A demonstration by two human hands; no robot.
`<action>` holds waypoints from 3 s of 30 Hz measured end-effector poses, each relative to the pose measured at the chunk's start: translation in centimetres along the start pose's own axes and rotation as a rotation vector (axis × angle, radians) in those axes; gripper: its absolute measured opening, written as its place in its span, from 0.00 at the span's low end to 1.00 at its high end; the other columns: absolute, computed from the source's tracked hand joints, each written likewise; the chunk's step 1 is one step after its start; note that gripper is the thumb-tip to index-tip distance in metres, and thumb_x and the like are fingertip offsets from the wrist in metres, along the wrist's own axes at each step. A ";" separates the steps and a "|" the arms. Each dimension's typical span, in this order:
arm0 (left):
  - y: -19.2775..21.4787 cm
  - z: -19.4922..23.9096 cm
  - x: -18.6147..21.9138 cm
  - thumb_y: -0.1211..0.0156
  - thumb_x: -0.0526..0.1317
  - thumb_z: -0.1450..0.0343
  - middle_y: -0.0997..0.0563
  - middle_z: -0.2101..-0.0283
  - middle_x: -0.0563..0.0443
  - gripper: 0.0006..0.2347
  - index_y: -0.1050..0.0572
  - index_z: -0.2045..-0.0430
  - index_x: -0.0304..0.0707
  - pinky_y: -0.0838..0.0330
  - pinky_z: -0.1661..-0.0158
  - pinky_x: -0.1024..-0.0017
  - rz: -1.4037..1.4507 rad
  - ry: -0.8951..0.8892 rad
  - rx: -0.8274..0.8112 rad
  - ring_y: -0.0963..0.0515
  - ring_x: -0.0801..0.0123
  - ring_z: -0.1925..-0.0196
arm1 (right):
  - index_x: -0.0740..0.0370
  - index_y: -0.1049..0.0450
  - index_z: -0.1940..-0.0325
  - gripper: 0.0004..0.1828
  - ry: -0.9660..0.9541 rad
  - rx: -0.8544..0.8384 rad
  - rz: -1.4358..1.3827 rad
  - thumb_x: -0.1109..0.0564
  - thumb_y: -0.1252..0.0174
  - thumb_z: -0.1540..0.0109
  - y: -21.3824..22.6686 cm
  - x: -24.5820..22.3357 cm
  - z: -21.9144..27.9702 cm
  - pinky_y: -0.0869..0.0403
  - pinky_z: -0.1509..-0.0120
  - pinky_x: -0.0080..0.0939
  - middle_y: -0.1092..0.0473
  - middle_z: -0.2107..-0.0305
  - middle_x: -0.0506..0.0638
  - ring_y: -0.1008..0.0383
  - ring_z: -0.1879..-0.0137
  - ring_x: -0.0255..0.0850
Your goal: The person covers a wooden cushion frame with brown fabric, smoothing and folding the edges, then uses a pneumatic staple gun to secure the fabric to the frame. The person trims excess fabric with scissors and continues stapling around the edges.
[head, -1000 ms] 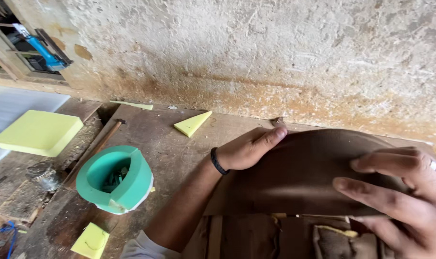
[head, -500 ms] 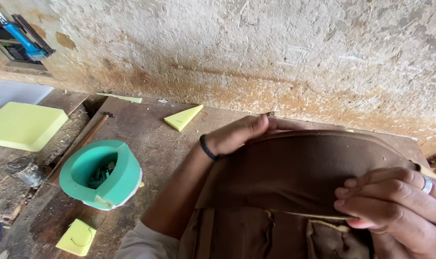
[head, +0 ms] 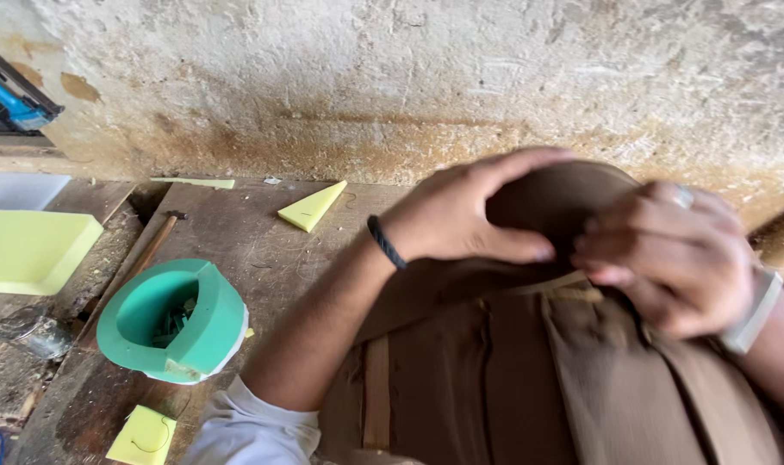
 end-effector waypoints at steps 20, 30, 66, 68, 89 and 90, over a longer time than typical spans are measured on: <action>0.9 7.7 8.1 0.36 0.64 0.35 0.20 0.60 0.37 0.32 0.32 0.35 0.65 0.22 0.71 0.58 -0.891 0.768 0.614 0.16 0.50 0.68 | 0.57 0.17 0.59 0.14 -0.373 -0.293 -0.549 0.72 0.40 0.41 -4.8 4.3 -6.2 0.24 0.34 0.43 0.19 0.54 0.51 0.20 0.41 0.43; -10.0 12.5 23.3 0.35 0.60 0.33 0.25 0.61 0.40 0.22 0.23 0.43 0.66 0.25 0.78 0.60 -1.405 0.787 1.004 0.18 0.53 0.72 | 0.63 0.20 0.47 0.10 -0.690 0.597 -0.693 0.68 0.46 0.28 -3.7 -0.7 18.5 0.22 0.37 0.40 0.23 0.50 0.56 0.21 0.44 0.40; -30.5 16.0 34.2 0.31 0.57 0.32 0.28 0.48 0.39 0.27 0.30 0.37 0.71 0.21 0.64 0.57 -1.199 0.542 1.140 0.23 0.46 0.51 | 0.67 0.24 0.60 0.11 -1.194 0.057 -0.745 0.63 0.34 0.45 14.9 -30.9 23.7 0.26 0.71 0.40 0.25 0.80 0.50 0.25 0.75 0.37; -30.9 16.0 34.3 0.31 0.56 0.33 0.28 0.47 0.39 0.27 0.31 0.37 0.71 0.21 0.63 0.57 -1.181 0.548 1.139 0.23 0.45 0.50 | 0.69 0.23 0.68 0.08 -1.187 -0.024 -0.747 0.61 0.33 0.42 14.7 -31.0 22.2 0.29 0.71 0.40 0.25 0.83 0.51 0.27 0.77 0.37; -30.4 16.5 35.5 0.33 0.58 0.30 0.29 0.49 0.40 0.27 0.34 0.34 0.71 0.20 0.66 0.60 -1.204 0.576 1.053 0.21 0.49 0.53 | 0.62 0.19 0.64 0.08 -1.027 0.017 -0.576 0.57 0.32 0.45 12.6 -31.1 24.9 0.21 0.64 0.39 0.21 0.77 0.47 0.20 0.71 0.33; -30.1 16.8 35.7 0.32 0.55 0.31 0.29 0.48 0.38 0.29 0.34 0.34 0.69 0.19 0.65 0.60 -1.120 0.580 0.991 0.20 0.48 0.52 | 0.62 0.20 0.63 0.08 -1.041 0.016 -0.597 0.58 0.32 0.45 12.5 -31.1 25.1 0.22 0.64 0.40 0.21 0.77 0.48 0.20 0.71 0.34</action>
Point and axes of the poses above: each hand's wrist, its own z-axis away from the middle knuckle, its own y-axis out of the back of the hand, x = y × z, the point moved 4 cm from there along -z, towards the middle knuckle
